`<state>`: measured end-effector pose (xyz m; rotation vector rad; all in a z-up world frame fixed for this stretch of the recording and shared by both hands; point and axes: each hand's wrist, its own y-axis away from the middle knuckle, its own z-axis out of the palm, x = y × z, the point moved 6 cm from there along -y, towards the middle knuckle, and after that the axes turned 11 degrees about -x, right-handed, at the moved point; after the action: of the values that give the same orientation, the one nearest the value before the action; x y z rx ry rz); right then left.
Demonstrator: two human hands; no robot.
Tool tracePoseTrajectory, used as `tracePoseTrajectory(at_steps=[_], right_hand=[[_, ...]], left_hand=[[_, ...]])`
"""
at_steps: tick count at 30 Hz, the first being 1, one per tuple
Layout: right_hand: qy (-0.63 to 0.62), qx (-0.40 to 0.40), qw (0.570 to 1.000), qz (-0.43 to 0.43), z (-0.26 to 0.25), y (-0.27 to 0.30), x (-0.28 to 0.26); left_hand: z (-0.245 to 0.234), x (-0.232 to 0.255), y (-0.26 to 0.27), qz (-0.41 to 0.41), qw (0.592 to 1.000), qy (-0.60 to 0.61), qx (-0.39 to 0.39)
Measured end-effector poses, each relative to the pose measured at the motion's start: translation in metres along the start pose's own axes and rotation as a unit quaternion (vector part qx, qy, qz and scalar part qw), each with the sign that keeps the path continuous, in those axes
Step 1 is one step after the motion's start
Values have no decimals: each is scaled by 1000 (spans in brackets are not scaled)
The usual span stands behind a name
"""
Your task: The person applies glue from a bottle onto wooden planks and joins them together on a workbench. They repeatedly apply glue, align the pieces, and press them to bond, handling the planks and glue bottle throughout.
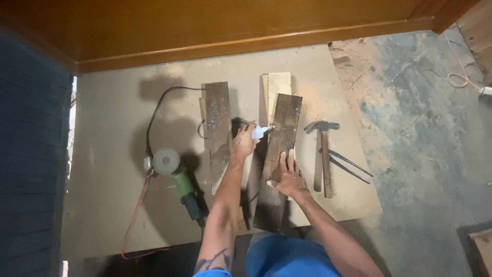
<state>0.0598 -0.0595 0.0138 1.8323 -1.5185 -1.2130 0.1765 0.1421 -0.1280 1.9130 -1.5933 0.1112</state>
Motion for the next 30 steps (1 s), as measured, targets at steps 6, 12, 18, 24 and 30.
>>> tracePoseTrajectory(at_steps=[6, 12, 18, 24, 30], right_hand=[[2, 3, 1000, -10, 18, -28, 16], [-22, 18, 999, -30, 15, -33, 15], [-34, 6, 999, -14, 26, -47, 24], [-39, 7, 999, -14, 22, -42, 22], [-46, -5, 999, -15, 19, -37, 19]], left_hand=[[-18, 7, -5, 50, 999, -18, -7], [-48, 21, 17, 80, 994, -73, -1], [-41, 21, 4, 110, 989, -101, 5], [-37, 18, -5, 132, 984, -116, 30], [-39, 21, -5, 113, 985, -131, 5]])
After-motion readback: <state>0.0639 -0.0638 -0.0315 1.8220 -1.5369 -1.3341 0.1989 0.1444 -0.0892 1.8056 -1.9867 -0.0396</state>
